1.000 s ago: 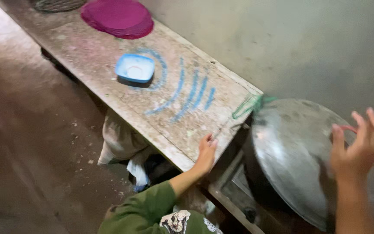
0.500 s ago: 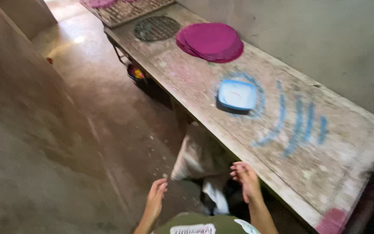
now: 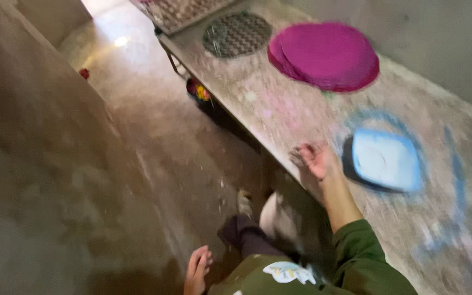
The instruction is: The person removes a steamer basket containing pink circular cakes from a pot, places it on a wooden rack, and arranges the cakes in neat rows. They then load another basket with cakes, return it to the pot, and continue arranging more cakes on the rack.
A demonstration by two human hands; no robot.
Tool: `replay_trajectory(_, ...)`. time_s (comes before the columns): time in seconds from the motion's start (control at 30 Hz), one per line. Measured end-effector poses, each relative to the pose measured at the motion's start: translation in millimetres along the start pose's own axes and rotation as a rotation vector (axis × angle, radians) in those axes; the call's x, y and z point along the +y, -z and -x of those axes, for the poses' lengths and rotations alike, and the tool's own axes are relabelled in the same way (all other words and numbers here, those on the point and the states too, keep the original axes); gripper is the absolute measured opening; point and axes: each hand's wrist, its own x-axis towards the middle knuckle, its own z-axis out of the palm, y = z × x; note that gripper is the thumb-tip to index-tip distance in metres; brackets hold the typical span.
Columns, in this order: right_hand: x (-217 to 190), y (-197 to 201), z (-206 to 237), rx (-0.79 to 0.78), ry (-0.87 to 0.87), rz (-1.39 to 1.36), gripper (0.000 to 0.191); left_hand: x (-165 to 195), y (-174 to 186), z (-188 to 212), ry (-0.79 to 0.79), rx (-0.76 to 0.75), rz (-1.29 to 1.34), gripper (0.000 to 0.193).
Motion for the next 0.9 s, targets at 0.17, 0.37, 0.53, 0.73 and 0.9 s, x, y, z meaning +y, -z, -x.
replay_trajectory(0.17, -110.8, -36.1, -160.7, 0.472, 0.369, -0.202, 0.043, 98.2, 10.2, -124.8, -0.057, 0.035, -0.013, 0.042)
replay_trajectory(0.37, -176.3, -63.7, -235.4, 1.049, 0.355, 0.285, 0.08, 205.3, 6.8, -255.1, -0.498, -0.03, -0.183, 0.038)
replay_trajectory(0.53, -180.9, -103.7, -309.6, 1.003, 0.264, 0.236, 0.066, 273.8, -27.1, -327.9, -0.719, -0.026, -0.347, 0.038)
replay_trajectory(0.73, -143.2, -74.6, -273.1, 0.825, 0.249, 0.287, 0.062, 325.8, -100.3, -396.7, -0.616, -0.302, -0.452, 0.035)
replay_trajectory(0.9, -115.1, -110.5, -270.0, 0.8, 0.241, -0.066, 0.069, 425.8, -148.7, -527.1, -0.424, -0.487, 0.071, 0.036)
